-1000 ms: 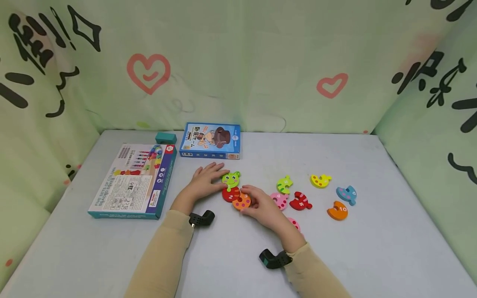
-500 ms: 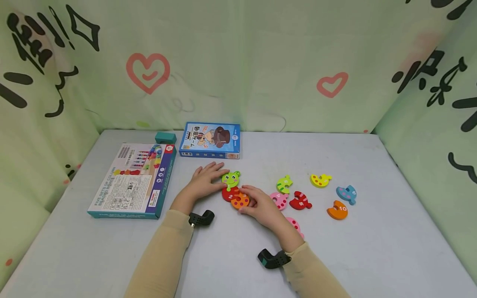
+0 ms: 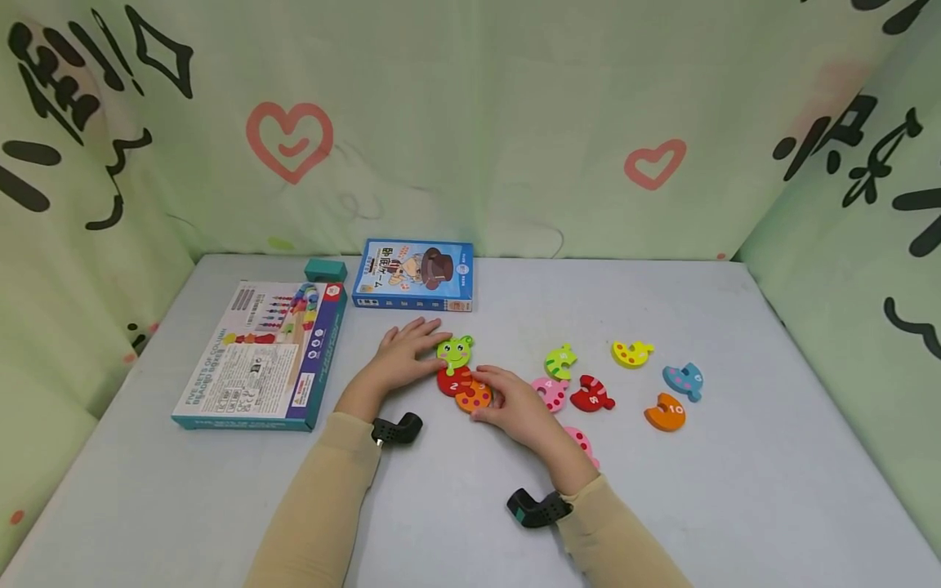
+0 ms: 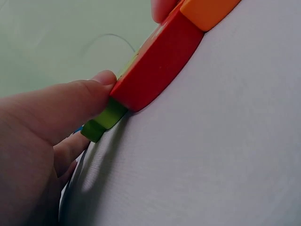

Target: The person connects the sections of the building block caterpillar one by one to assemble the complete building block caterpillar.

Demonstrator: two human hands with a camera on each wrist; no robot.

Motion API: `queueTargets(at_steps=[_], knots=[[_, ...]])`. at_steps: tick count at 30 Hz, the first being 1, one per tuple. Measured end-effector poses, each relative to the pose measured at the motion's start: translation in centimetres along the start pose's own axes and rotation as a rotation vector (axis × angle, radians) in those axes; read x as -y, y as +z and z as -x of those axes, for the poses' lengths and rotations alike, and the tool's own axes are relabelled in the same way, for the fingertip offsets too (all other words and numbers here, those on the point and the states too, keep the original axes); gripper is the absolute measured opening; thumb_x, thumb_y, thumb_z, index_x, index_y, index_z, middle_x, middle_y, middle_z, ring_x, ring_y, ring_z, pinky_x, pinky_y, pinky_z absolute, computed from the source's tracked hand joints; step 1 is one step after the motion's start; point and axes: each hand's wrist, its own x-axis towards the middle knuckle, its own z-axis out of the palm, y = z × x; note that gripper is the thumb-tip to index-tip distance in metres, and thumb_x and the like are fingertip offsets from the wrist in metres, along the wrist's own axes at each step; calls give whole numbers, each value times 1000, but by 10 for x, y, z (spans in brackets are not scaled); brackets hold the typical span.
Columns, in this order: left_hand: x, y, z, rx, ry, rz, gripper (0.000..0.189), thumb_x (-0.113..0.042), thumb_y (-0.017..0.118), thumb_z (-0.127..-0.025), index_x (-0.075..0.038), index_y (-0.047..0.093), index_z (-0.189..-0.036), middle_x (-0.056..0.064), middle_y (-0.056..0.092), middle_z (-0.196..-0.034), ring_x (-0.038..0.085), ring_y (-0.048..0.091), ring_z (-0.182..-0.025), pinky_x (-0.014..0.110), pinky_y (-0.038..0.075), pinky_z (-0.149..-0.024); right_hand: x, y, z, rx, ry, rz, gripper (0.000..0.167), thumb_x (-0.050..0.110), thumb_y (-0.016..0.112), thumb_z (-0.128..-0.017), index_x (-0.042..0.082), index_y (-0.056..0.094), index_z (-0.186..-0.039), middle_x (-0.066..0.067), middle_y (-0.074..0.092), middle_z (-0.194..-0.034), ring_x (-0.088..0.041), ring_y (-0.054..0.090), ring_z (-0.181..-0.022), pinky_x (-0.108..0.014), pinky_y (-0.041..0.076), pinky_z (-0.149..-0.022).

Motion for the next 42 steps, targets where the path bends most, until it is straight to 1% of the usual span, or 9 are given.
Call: queueTargets(at_steps=[5,9,12,17,24,28,33,37,42], knots=[[1,-1,-1,-5,-1,1,54,-43,54,-86,-25,44,-135,-1,26,-150,24,12,-141,57,0,-110,1,0,0,7,-9,17,60,28,72,-76,19,50,-131,1,43,-141,-21,38,-130,-45,39,-101],[2,0,-1,-5,0,1,53,-43,54,-86,-25,44,-135,-1,26,-150,25,12,-141,56,1,-110,2,-4,4,6,16,-4,72,30,73,-75,19,40,-138,-3,40,-140,-19,56,-96,-32,52,-78],[1,1,-1,-3,4,2,54,-43,54,-86,-25,44,-136,-1,26,-150,25,13,-141,56,1,-110,3,-15,10,-9,41,-39,81,31,74,-74,19,31,-142,-5,39,-135,-15,50,-72,-23,48,-61],[1,3,-2,0,9,13,54,-44,54,-86,-26,43,-136,-1,26,-150,25,12,-141,56,0,-111,-5,-44,21,-36,18,-50,79,27,71,-77,18,29,-142,-5,37,-135,-16,48,-81,-22,47,-64],[1,1,0,-1,5,12,54,-43,53,-86,-26,43,-136,-2,25,-150,24,11,-141,56,1,-111,-31,-74,33,-40,-16,27,55,20,65,-83,12,45,-133,-8,46,-126,-17,43,-77,-21,40,-59],[1,1,1,4,3,13,54,-43,53,-86,-26,42,-136,-2,25,-151,24,11,-141,55,0,-111,-42,-76,36,0,-31,73,48,19,65,-83,10,51,-128,-9,45,-126,-17,44,-80,-25,42,-64],[1,1,1,6,1,21,54,-43,53,-86,-26,42,-136,-1,25,-151,24,11,-141,55,0,-111,-44,-74,36,15,-34,112,50,21,67,-82,10,51,-128,-11,45,-130,-24,48,-103,-43,44,-91],[2,1,1,-1,1,19,54,-43,53,-86,-26,42,-137,-1,24,-151,24,11,-141,55,0,-111,-43,-72,35,7,-14,148,50,20,67,-82,9,51,-127,-12,46,-129,-30,45,-117,-50,39,-99],[4,1,0,-1,6,4,54,-44,53,-86,-26,42,-137,-2,24,-151,24,11,-141,55,1,-111,-43,-71,35,10,-6,167,49,20,66,-82,11,51,-127,-13,46,-132,-32,43,-121,-52,37,-100]])
